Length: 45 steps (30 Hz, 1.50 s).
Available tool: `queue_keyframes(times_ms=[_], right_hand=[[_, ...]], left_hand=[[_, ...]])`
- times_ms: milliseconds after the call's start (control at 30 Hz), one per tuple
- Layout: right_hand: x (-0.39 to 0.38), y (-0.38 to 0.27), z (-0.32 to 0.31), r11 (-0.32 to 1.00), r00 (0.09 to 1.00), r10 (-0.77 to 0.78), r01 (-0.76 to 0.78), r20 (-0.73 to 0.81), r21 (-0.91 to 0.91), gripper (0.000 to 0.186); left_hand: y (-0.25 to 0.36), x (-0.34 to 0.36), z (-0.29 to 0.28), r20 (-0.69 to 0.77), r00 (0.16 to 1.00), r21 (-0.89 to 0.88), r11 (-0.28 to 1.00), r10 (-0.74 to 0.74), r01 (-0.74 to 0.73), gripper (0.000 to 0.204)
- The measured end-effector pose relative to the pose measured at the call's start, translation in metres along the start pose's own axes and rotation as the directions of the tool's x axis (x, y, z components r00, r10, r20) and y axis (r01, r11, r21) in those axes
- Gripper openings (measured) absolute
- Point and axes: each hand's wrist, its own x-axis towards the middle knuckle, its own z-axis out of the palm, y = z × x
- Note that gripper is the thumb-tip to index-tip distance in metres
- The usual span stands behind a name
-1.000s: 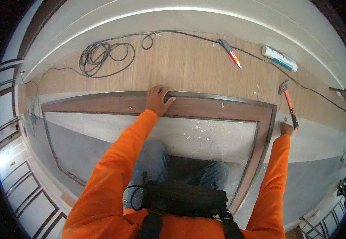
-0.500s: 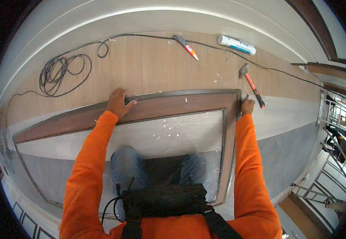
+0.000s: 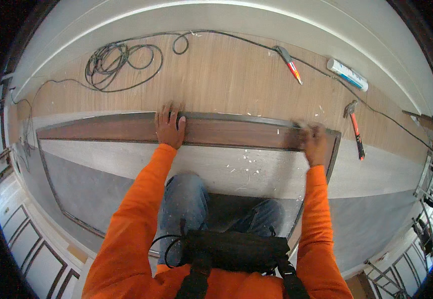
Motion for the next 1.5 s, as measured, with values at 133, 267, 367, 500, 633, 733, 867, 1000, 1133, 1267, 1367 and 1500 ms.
queue_keyframes(times_ms=[133,267,367,500,633,733,867,1000,1133,1267,1367,1500], right_hand=[[0.003,-0.073,0.079,0.993,0.955,-0.087,0.106,0.283,-0.05,0.02],[0.016,-0.108,0.107,0.986,0.904,0.164,-0.165,0.396,-0.03,0.014],[0.012,-0.126,0.131,0.974,0.865,0.128,-0.016,0.486,-0.226,0.017],[-0.016,-0.167,0.187,0.871,0.825,-0.175,0.384,0.538,-0.306,0.021],[-0.016,-0.171,0.214,0.704,0.7,-0.248,0.605,0.67,-0.372,0.021],[-0.012,-0.172,0.215,0.608,0.625,-0.273,0.701,0.731,-0.372,0.023],[-0.004,-0.19,0.185,0.515,0.551,-0.293,0.779,0.781,-0.356,0.03],[0.013,-0.16,0.154,0.468,0.614,-0.095,0.722,0.784,-0.51,0.037],[0.007,-0.159,0.169,0.485,0.58,-0.215,0.762,0.786,-0.43,0.036],[-0.006,-0.193,0.207,0.429,0.556,-0.145,0.781,0.818,-0.455,0.035],[0.007,-0.163,0.159,0.389,0.527,-0.208,0.818,0.824,-0.425,0.034],[0.035,-0.129,0.093,0.413,0.688,0.084,0.634,0.721,-0.654,0.041]], left_hand=[[-0.001,-0.015,-0.003,0.072,0.996,0.07,0.996,0.049,-0.054,0.056],[0.003,-0.01,-0.011,0.093,0.995,0.0,0.999,0.036,-0.036,0.062],[0.0,-0.007,-0.012,0.121,0.992,-0.023,0.999,0.03,-0.028,0.067],[-0.002,-0.008,-0.008,0.149,0.989,-0.093,0.996,0.007,0.007,0.069],[-0.008,-0.008,-0.01,0.157,0.988,-0.143,0.99,0.004,0.019,0.069],[-0.007,-0.009,-0.007,0.117,0.993,-0.158,0.987,-0.013,0.032,0.067],[-0.008,-0.006,-0.01,0.144,0.989,-0.174,0.983,-0.031,0.056,0.067],[-0.01,-0.006,-0.009,0.111,0.993,-0.189,0.981,-0.024,0.045,0.067],[-0.009,-0.006,-0.011,0.115,0.993,-0.175,0.983,-0.028,0.048,0.066],[-0.008,-0.007,-0.007,0.136,0.99,-0.167,0.985,-0.027,0.05,0.067],[-0.009,-0.007,-0.006,0.127,0.992,-0.167,0.985,-0.021,0.042,0.069],[-0.011,-0.009,-0.005,0.117,0.993,-0.175,0.984,-0.014,0.035,0.071]])
